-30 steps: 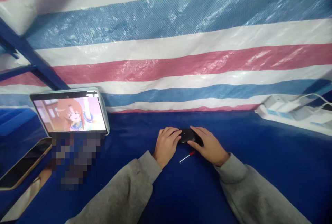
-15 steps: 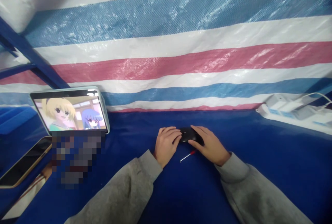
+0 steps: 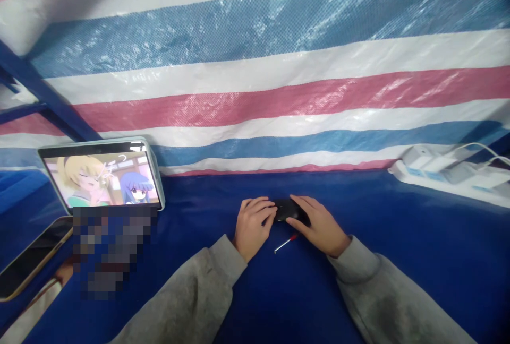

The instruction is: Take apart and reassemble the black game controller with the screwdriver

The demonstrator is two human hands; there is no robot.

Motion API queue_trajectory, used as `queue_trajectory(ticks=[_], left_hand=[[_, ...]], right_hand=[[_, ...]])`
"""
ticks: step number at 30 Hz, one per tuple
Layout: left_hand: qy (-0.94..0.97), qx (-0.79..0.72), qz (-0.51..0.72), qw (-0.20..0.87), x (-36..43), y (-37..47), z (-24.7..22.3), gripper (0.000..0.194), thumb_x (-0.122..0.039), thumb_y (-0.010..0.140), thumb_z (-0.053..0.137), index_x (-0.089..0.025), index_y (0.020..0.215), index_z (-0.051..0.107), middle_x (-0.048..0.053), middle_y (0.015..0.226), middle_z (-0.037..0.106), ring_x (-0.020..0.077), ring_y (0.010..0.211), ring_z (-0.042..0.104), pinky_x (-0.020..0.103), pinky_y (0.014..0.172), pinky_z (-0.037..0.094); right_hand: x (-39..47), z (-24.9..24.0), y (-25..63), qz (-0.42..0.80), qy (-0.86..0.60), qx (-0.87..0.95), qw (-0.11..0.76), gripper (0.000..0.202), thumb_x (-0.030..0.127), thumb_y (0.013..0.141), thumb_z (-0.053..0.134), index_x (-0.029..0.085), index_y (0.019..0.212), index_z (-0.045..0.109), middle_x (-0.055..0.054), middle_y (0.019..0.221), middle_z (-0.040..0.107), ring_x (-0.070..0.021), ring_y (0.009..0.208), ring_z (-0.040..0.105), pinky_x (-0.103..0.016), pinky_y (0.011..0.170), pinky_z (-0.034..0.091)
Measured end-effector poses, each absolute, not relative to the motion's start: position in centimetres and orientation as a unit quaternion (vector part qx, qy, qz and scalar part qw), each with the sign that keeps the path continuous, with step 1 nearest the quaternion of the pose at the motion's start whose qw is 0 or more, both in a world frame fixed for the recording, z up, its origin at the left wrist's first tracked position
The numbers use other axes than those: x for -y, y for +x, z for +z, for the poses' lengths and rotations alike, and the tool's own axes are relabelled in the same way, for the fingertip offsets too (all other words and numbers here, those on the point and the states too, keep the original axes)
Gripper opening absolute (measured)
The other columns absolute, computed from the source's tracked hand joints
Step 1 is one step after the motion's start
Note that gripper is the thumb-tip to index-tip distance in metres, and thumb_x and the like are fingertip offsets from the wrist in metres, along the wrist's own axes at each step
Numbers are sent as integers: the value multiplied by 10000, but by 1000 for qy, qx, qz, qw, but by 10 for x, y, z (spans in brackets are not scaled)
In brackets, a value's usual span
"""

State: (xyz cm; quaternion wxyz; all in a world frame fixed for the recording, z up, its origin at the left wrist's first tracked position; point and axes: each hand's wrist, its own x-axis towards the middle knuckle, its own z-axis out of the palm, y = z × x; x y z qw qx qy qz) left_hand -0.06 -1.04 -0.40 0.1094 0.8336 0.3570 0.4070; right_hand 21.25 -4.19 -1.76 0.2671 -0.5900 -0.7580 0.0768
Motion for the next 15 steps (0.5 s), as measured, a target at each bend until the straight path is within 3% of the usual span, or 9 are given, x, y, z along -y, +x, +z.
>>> queue_trajectory(ticks=[15], left_hand=[[839, -360, 384, 133, 9, 0, -5, 153, -150, 964, 556, -211, 924, 691, 38, 1040, 756, 223, 1070, 684, 416, 932, 455]], right_hand=[[42, -18, 213, 79, -587, 758, 272, 589, 570, 903, 522, 187, 1349, 558, -154, 1279, 654, -296, 1188, 617, -490, 1006, 513]])
